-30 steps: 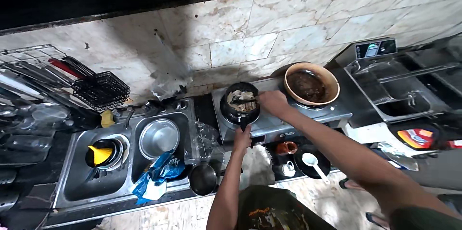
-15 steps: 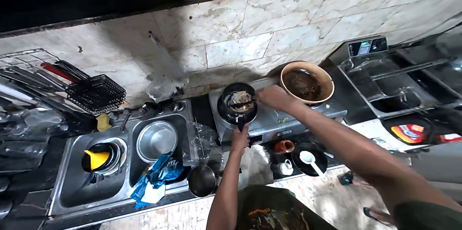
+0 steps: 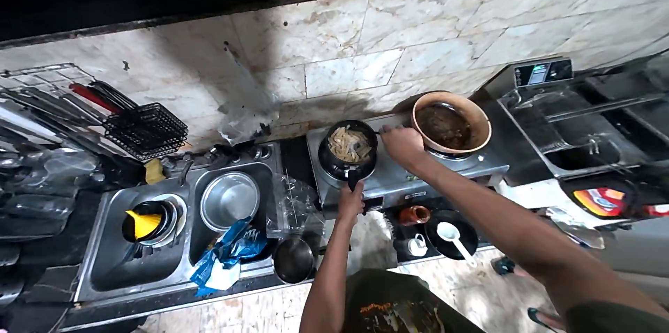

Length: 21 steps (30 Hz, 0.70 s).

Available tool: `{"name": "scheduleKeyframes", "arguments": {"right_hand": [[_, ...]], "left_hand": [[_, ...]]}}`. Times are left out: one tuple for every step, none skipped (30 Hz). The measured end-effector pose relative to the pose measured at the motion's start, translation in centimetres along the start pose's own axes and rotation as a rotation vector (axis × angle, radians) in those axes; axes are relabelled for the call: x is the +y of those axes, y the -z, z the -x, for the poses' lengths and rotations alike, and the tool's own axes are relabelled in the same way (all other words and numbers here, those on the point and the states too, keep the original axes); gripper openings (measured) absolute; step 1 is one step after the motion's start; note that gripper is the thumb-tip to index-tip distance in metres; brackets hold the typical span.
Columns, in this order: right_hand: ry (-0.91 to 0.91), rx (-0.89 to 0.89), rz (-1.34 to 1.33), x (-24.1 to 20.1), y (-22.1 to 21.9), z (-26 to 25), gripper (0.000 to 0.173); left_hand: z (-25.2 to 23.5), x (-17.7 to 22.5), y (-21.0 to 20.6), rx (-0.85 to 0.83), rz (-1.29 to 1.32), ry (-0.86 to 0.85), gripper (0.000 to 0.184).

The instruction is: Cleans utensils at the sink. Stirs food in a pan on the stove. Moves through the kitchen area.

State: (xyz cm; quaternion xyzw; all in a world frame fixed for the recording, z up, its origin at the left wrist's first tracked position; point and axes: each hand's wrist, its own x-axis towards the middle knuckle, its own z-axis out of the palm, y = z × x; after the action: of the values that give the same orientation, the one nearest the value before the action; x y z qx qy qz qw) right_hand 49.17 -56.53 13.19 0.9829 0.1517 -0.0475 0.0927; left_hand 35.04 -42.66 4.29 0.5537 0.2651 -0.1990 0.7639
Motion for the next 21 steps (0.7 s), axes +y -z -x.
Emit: {"name": "scheduleKeyframes", "arguments": {"right_hand": [[-0.015, 0.004, -0.013, -0.2, -0.4, 0.0, 0.020], [-0.029, -0.018, -0.024, -0.5, -0.7, 0.0, 0.019], [-0.035, -0.059, -0.031, -0.7, -1.0, 0.1, 0.016], [-0.033, -0.110, -0.044, -0.9, -1.1, 0.4, 0.014], [-0.024, -0.152, -0.054, -1.0, -0.9, 0.7, 0.013], [-0.016, -0.164, -0.066, -0.9, -0.4, 1.0, 0.010], [-0.022, -0.161, -0.081, -0.7, 0.2, 1.2, 0.009], [-0.045, -0.154, -0.094, -0.5, 0.7, 1.2, 0.009], [-0.081, -0.140, -0.101, -0.4, 1.0, 1.1, 0.009], [-0.119, -0.136, -0.097, -0.4, 1.2, 0.7, 0.012], [-0.150, -0.135, -0.095, -0.5, 1.2, 0.1, 0.014], [-0.164, -0.139, -0.105, -0.6, 0.8, -0.5, 0.014], [-0.159, -0.139, -0.124, -0.7, -0.1, -1.1, 0.013], [-0.132, -0.130, -0.156, -0.8, -1.1, -1.5, 0.011], [-0.089, -0.125, -0.194, -0.8, -1.9, -1.8, 0.010], [-0.030, -0.108, -0.227, -0.6, -2.7, -2.1, 0.010], [0.036, -0.104, -0.245, -0.4, -3.1, -2.2, 0.012], [0.088, -0.115, -0.253, -0.2, -3.1, -2.2, 0.015], [0.120, -0.129, -0.258, 0.1, -2.8, -2.0, 0.017], [0.146, -0.143, -0.249, 0.6, -2.2, -1.6, 0.019], [0.176, -0.143, -0.225, 1.1, -1.6, -1.1, 0.019]], "left_hand": [[0.0, -0.1, 0.0, -0.002, 0.002, 0.004, 0.029], [0.0, 0.0, -0.1, -0.002, 0.005, 0.006, 0.028], [0.0, 0.0, -0.2, -0.003, 0.006, 0.005, 0.028], [0.0, 0.1, -0.2, -0.006, 0.007, 0.006, 0.028], [0.1, 0.1, -0.1, -0.007, 0.009, 0.005, 0.027], [0.0, 0.2, 0.0, -0.005, 0.011, 0.002, 0.027], [0.0, 0.2, 0.0, -0.006, 0.012, 0.002, 0.027], [0.0, 0.1, 0.0, -0.008, 0.008, 0.002, 0.027], [-0.1, 0.0, 0.0, -0.010, 0.003, 0.004, 0.028], [-0.1, 0.0, -0.1, -0.009, 0.000, 0.006, 0.028], [-0.1, 0.0, -0.1, -0.007, -0.002, 0.008, 0.028], [0.0, 0.1, 0.0, -0.005, -0.005, 0.011, 0.028], [-0.1, 0.0, -0.1, -0.003, -0.008, 0.014, 0.028], [-0.1, 0.1, -0.1, -0.002, -0.007, 0.014, 0.028], [-0.1, 0.1, -0.1, -0.003, -0.006, 0.013, 0.027], [-0.1, 0.1, -0.1, -0.004, -0.002, 0.011, 0.027], [-0.1, 0.1, 0.0, -0.005, 0.000, 0.008, 0.026], [-0.1, 0.1, 0.0, -0.006, 0.004, 0.005, 0.026], [0.0, 0.1, -0.1, -0.007, 0.006, 0.006, 0.026], [0.0, 0.1, -0.1, -0.008, 0.007, 0.010, 0.026], [0.0, 0.2, -0.2, -0.007, 0.008, 0.013, 0.026]]}}
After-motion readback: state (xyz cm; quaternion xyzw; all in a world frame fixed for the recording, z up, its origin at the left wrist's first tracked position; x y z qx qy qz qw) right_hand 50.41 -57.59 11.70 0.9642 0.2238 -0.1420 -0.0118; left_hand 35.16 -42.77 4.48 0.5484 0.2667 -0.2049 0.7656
